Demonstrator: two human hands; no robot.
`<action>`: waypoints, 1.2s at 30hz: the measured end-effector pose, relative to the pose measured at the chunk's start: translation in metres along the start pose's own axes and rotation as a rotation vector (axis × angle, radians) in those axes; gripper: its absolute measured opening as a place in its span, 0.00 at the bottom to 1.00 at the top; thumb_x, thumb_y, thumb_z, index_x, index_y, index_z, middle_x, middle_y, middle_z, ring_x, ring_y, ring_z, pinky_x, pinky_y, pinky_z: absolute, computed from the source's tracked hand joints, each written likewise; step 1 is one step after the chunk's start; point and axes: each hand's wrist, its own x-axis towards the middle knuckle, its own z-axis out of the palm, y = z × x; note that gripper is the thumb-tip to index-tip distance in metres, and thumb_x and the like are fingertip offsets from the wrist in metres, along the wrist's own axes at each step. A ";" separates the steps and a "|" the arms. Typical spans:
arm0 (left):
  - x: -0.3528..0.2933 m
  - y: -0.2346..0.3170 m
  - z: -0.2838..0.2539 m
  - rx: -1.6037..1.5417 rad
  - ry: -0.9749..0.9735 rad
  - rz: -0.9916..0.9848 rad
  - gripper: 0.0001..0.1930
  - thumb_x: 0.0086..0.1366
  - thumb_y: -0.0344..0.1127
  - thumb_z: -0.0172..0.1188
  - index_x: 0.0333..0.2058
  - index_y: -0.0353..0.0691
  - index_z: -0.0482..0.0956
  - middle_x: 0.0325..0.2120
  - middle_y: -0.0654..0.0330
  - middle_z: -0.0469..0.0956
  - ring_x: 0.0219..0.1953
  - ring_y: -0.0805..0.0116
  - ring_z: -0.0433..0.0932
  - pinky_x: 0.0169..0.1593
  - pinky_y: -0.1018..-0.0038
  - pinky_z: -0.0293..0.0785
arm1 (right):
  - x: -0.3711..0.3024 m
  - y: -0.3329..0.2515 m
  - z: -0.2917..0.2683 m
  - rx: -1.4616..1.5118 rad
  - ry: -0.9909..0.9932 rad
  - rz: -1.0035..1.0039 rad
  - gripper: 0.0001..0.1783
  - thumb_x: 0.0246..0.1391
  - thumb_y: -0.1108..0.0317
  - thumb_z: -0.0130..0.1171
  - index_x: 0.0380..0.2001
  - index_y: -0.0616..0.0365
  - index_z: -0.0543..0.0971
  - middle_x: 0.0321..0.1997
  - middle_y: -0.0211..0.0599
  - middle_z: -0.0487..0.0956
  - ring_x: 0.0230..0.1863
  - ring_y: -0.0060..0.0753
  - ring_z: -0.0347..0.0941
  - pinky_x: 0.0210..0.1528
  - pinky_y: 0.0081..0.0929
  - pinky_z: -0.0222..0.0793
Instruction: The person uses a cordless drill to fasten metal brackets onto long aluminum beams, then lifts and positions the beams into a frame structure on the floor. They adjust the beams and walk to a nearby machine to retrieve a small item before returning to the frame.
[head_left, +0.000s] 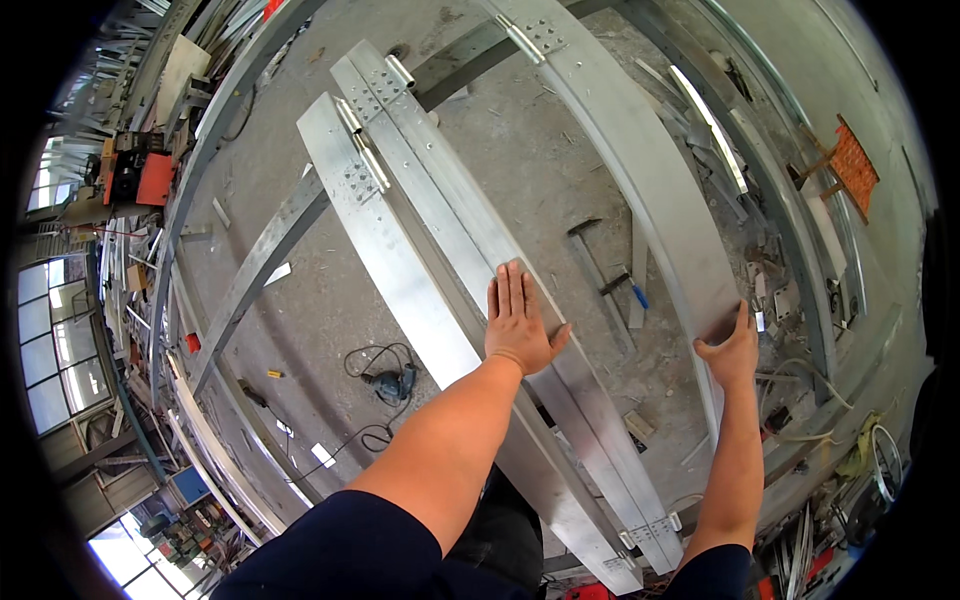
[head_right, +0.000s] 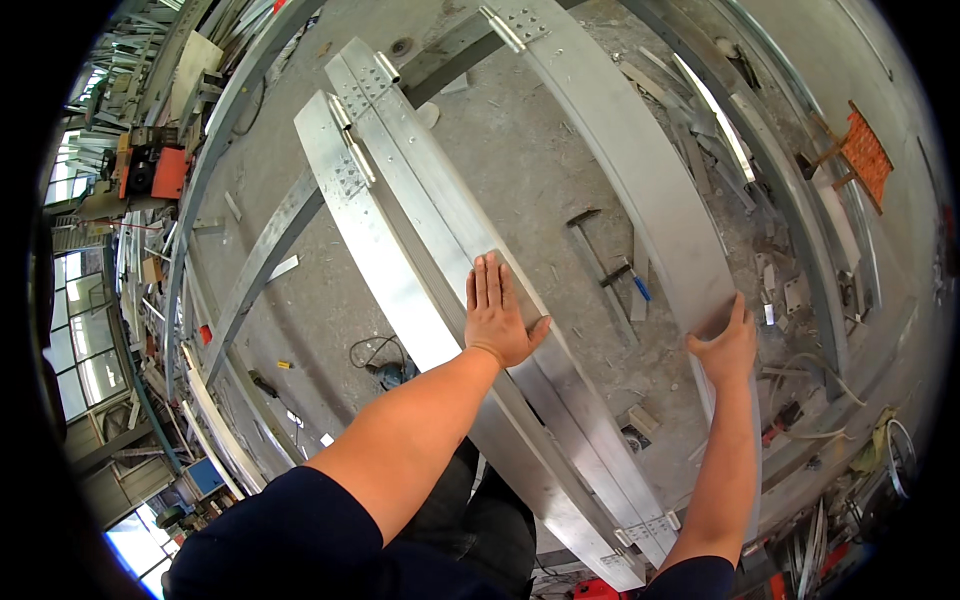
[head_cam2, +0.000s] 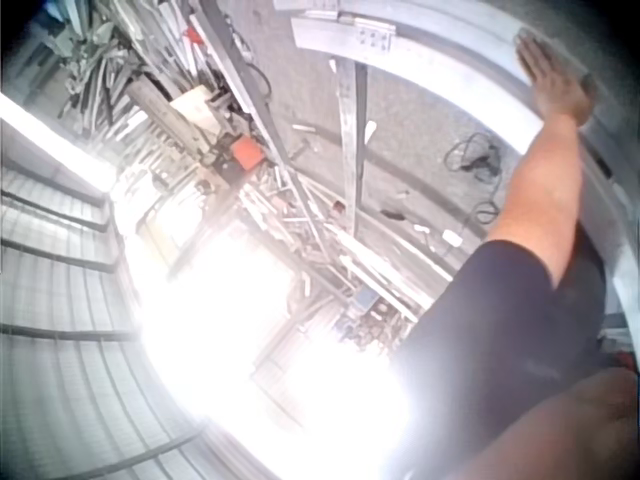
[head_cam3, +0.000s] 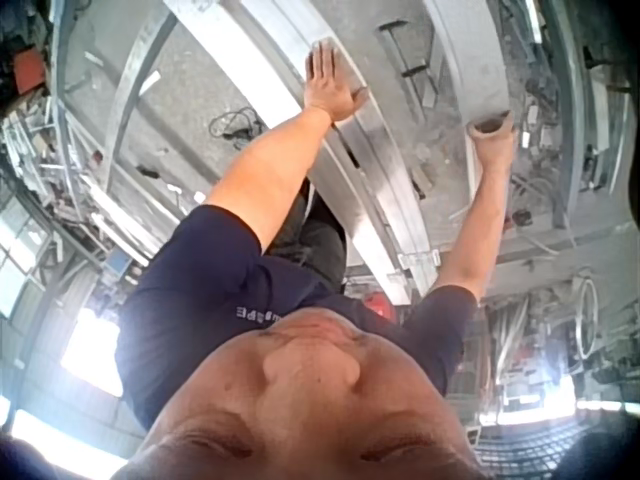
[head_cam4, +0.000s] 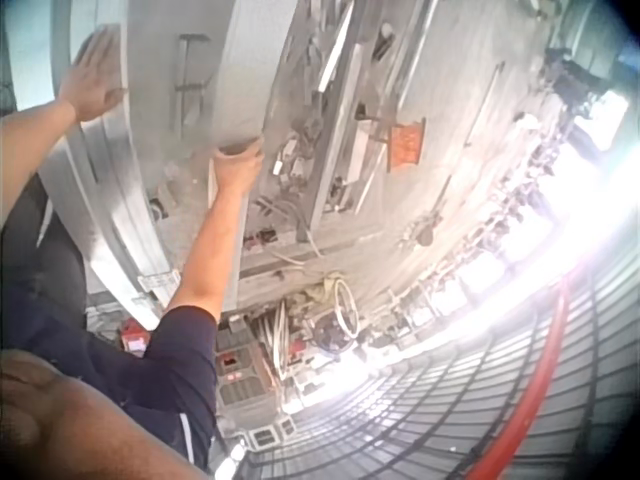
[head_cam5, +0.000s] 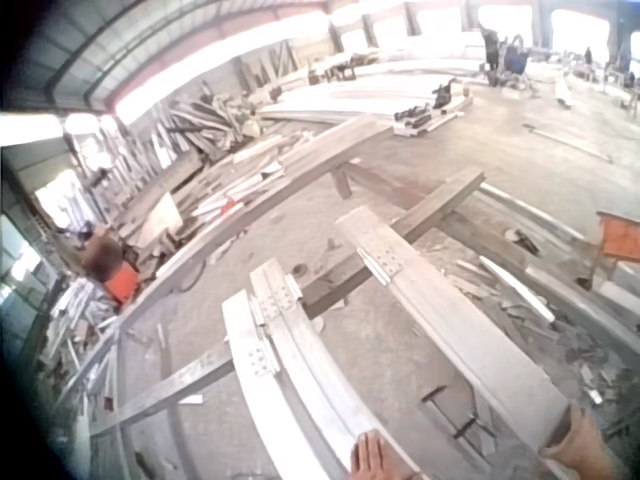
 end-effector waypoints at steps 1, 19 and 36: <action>0.000 0.001 -0.001 -0.004 -0.006 -0.002 0.53 0.64 0.65 0.44 0.67 0.21 0.36 0.70 0.36 0.29 0.72 0.43 0.22 0.72 0.54 0.22 | 0.003 0.001 -0.002 0.012 -0.015 0.015 0.59 0.27 0.63 0.75 0.66 0.57 0.58 0.54 0.53 0.69 0.54 0.58 0.68 0.56 0.46 0.66; 0.001 0.003 0.000 0.026 -0.001 -0.029 0.54 0.62 0.63 0.48 0.67 0.20 0.36 0.70 0.37 0.30 0.73 0.44 0.24 0.72 0.54 0.23 | -0.001 0.021 0.030 -0.135 0.177 -0.006 0.61 0.31 0.50 0.70 0.69 0.52 0.53 0.63 0.48 0.65 0.64 0.53 0.59 0.67 0.48 0.51; 0.001 0.006 -0.003 0.073 -0.063 -0.067 0.53 0.62 0.66 0.45 0.67 0.23 0.38 0.71 0.40 0.29 0.73 0.47 0.22 0.72 0.56 0.20 | 0.001 0.019 0.026 -0.110 0.203 -0.049 0.59 0.30 0.50 0.70 0.67 0.57 0.56 0.59 0.50 0.66 0.61 0.53 0.60 0.65 0.49 0.52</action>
